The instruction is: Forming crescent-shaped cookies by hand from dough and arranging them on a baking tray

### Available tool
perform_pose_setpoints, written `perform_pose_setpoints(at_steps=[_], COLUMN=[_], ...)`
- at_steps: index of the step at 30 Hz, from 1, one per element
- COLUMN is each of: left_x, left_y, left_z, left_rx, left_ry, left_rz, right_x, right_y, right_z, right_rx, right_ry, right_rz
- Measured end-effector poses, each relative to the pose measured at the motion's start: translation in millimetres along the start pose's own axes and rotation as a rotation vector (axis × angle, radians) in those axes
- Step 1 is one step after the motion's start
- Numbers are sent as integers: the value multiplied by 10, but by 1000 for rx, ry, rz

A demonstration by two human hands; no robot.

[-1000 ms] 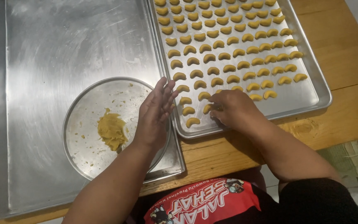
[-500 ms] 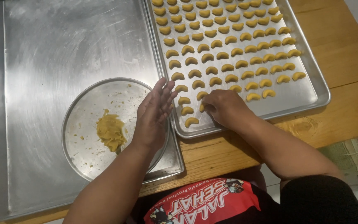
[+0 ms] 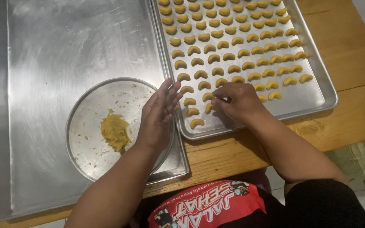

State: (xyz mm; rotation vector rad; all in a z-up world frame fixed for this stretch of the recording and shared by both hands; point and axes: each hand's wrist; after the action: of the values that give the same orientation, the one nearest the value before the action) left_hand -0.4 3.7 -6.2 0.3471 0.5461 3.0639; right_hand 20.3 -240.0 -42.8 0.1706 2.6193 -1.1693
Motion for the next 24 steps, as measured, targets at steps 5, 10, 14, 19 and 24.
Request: perform_pose_setpoints(at_steps=[5, 10, 14, 19, 24], left_x=[-70, -47, -226, -412, -393], left_y=[-195, -681, -1193, -1492, -1376], left_z=[99, 410, 404, 288, 312], left_rx=[237, 364, 345, 323, 218], left_ry=[-30, 127, 161, 189, 222], left_rz=[69, 130, 314, 478, 476], right_x=[52, 89, 70, -30, -439], right_y=[44, 120, 331, 1039, 1739], right_z=[-144, -412, -713, -946, -1146], right_rx=[-171, -266, -239, -191, -157], right_ry=[-112, -289, -463, -607, -862], right_rz=[43, 42, -41, -180, -449])
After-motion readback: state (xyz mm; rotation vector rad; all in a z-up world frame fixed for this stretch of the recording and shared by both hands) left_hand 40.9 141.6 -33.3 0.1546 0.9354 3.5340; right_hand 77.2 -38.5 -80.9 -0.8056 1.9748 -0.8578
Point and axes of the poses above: each hand's wrist, its own x-axis away from the middle knuckle, its own y-axis out of the palm, z = x × y, and after that the axes turned 13 degrees about z, right-handed
